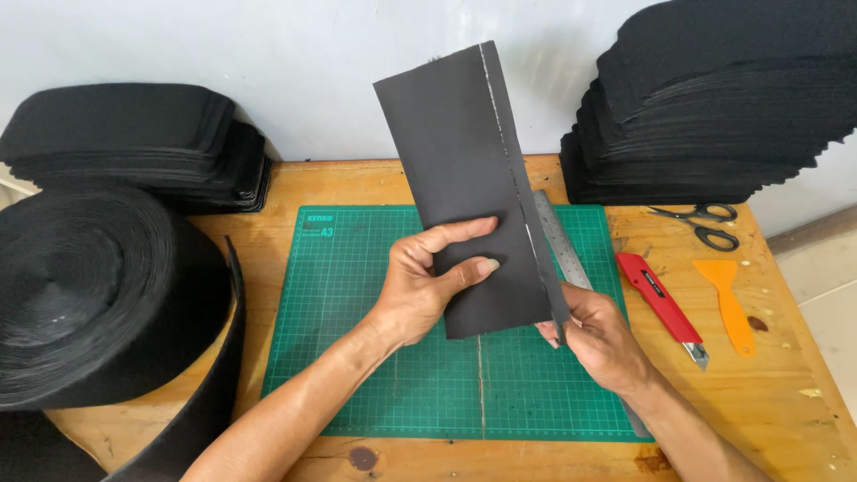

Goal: Cutting and trimming a piece of black material using a utility knife, ruler, and scissors

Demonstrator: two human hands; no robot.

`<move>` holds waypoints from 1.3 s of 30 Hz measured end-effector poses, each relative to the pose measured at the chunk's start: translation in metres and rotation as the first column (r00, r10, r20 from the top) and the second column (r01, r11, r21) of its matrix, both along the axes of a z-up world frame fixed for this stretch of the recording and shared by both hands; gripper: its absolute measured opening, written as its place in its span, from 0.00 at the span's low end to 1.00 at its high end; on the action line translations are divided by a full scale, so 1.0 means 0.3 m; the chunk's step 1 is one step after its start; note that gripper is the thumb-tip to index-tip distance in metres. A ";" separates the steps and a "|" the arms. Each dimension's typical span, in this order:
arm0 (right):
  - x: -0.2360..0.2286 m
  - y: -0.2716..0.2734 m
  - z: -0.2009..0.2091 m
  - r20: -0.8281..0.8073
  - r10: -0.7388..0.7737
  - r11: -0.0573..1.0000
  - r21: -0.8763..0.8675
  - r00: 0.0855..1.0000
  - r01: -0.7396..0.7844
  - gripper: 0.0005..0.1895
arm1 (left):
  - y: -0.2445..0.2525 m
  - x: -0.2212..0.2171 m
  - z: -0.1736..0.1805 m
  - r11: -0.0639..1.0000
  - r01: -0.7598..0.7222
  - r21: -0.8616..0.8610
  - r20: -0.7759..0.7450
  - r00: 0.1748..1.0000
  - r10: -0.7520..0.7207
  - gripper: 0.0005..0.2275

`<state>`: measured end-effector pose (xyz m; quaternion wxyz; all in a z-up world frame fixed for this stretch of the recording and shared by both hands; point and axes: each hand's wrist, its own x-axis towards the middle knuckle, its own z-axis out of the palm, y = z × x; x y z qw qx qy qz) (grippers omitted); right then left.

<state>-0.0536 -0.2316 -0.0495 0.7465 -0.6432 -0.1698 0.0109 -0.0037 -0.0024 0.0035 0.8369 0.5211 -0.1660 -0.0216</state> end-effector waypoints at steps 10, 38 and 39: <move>0.005 -0.024 -0.042 -0.054 -0.002 0.960 0.281 0.999 0.017 0.19 | 0.012 0.007 0.016 0.998 -0.030 0.046 0.031 0.999 0.028 0.18; 0.018 0.006 0.052 0.059 -0.383 0.921 -0.060 0.922 0.386 0.16 | -0.005 0.017 -0.024 0.999 -0.002 0.039 -0.129 0.992 0.007 0.18; 0.013 -0.007 0.052 0.149 -0.366 0.914 -0.127 0.919 0.385 0.15 | 0.000 0.021 -0.014 0.996 -0.045 0.076 -0.074 0.996 0.050 0.18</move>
